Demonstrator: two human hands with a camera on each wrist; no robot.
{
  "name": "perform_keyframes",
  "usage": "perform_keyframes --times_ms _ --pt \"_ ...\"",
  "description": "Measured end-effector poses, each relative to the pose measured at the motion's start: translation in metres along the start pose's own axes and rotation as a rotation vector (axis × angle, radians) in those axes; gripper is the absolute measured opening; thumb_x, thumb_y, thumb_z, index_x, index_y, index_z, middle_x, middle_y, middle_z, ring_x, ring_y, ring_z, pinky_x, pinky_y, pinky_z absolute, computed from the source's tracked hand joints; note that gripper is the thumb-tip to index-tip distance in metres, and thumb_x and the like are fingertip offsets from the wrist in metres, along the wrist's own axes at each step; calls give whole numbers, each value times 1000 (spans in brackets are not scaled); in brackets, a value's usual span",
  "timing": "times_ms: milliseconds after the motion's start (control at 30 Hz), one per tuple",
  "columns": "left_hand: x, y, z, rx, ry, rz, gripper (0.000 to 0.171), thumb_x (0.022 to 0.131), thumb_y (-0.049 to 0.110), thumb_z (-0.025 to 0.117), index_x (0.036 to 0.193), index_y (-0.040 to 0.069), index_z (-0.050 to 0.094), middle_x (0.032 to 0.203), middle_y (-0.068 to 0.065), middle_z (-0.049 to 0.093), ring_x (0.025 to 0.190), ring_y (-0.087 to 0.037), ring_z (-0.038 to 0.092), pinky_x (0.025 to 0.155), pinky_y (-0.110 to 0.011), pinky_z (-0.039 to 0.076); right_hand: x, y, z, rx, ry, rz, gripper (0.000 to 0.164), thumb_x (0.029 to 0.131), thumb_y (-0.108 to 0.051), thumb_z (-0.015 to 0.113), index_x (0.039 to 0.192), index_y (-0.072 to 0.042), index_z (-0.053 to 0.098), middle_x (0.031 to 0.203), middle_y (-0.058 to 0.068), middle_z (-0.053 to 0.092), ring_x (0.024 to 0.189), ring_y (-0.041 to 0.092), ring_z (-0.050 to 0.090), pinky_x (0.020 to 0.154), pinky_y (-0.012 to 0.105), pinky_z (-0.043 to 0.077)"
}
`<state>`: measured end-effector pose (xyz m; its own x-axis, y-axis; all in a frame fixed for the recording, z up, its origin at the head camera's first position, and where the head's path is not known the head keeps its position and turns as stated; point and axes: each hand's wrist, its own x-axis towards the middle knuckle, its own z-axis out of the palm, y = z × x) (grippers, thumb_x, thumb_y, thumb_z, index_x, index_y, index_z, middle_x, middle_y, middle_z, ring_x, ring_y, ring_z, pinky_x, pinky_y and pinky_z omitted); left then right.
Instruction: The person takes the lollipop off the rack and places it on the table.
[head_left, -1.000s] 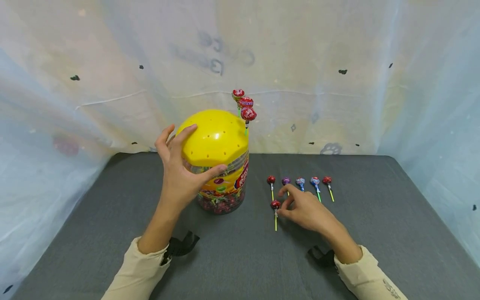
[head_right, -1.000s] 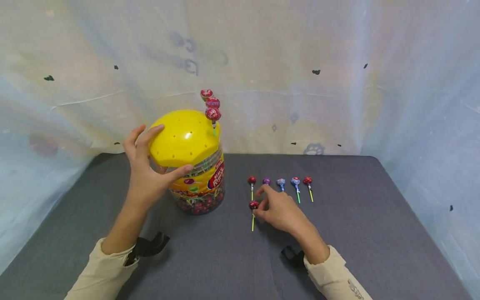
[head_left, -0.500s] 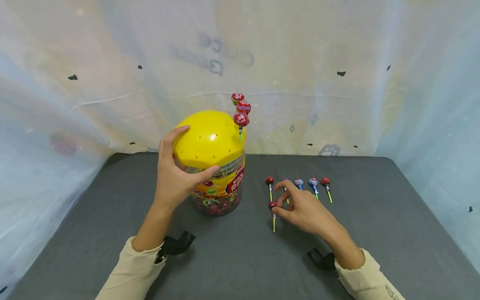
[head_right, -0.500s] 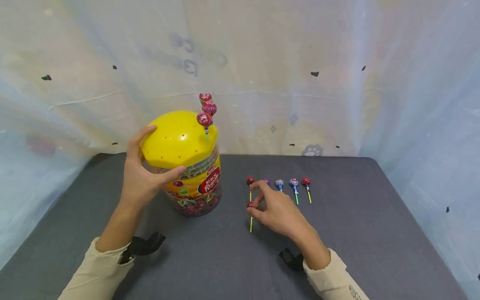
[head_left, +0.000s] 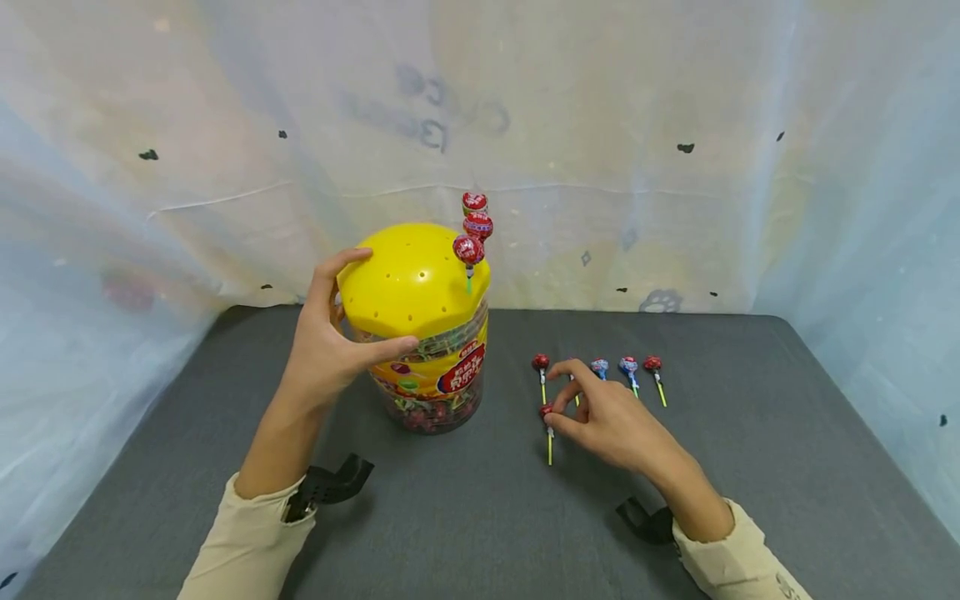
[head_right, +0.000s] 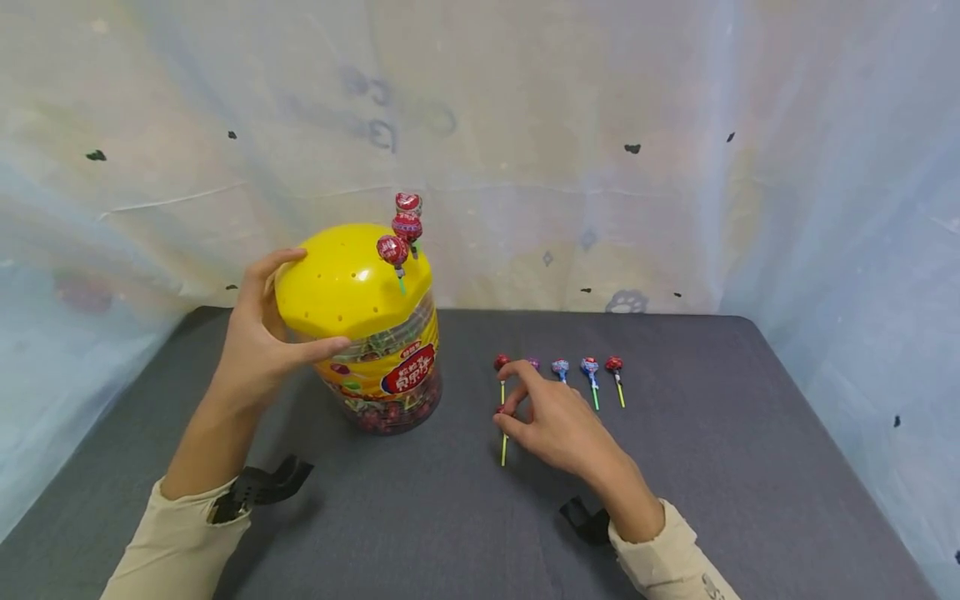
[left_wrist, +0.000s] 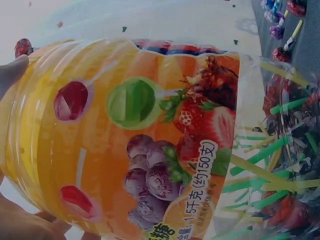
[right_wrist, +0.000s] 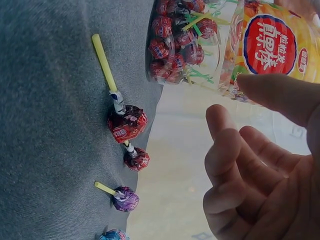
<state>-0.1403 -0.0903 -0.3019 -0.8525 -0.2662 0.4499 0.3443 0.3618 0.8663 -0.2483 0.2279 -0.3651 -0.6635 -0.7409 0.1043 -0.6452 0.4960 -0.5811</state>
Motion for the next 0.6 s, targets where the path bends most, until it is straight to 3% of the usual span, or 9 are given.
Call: perform_keyframes --times_ms 67,167,300,500,533,600 --pt "-1 0 1 11 10 10 94 72 -2 85 148 27 39 155 -1 32 131 -21 41 99 -40 45 2 4 -3 -4 -14 -19 43 92 -26 72 129 -25 49 92 -16 69 57 1 52 56 23 45" --pt "-1 0 -2 -11 3 31 93 73 -5 83 149 24 38 154 -4 33 130 -22 42 98 -31 46 5 5 -7 -6 -25 -37 44 93 -27 72 130 -24 49 93 -16 69 57 1 53 56 23 46" --pt "-2 2 -4 2 -5 8 94 74 -4 82 150 26 36 155 -4 31 123 -27 47 92 -25 51 12 -1 -11 1 4 -74 45 93 -27 72 132 -23 49 94 -16 68 64 0 57 58 23 47" --pt "-7 11 4 168 82 -16 95 74 9 86 151 31 35 155 -2 24 138 -23 29 104 -58 37 24 -24 -23 51 93 -162 47 94 -26 70 135 -24 46 97 -14 68 71 0 59 61 23 48" --pt "-8 13 7 180 103 -13 95 73 10 86 150 31 35 155 -3 23 141 -22 24 105 -61 33 27 -30 -27 66 117 -179 48 94 -26 70 136 -24 46 97 -13 68 71 2 58 61 24 48" --pt "-9 15 15 190 140 -18 95 73 12 87 150 32 35 154 -3 21 140 -23 26 106 -63 34 34 -45 -34 96 169 -212 49 94 -26 70 137 -23 46 99 -12 68 70 4 57 61 24 48"
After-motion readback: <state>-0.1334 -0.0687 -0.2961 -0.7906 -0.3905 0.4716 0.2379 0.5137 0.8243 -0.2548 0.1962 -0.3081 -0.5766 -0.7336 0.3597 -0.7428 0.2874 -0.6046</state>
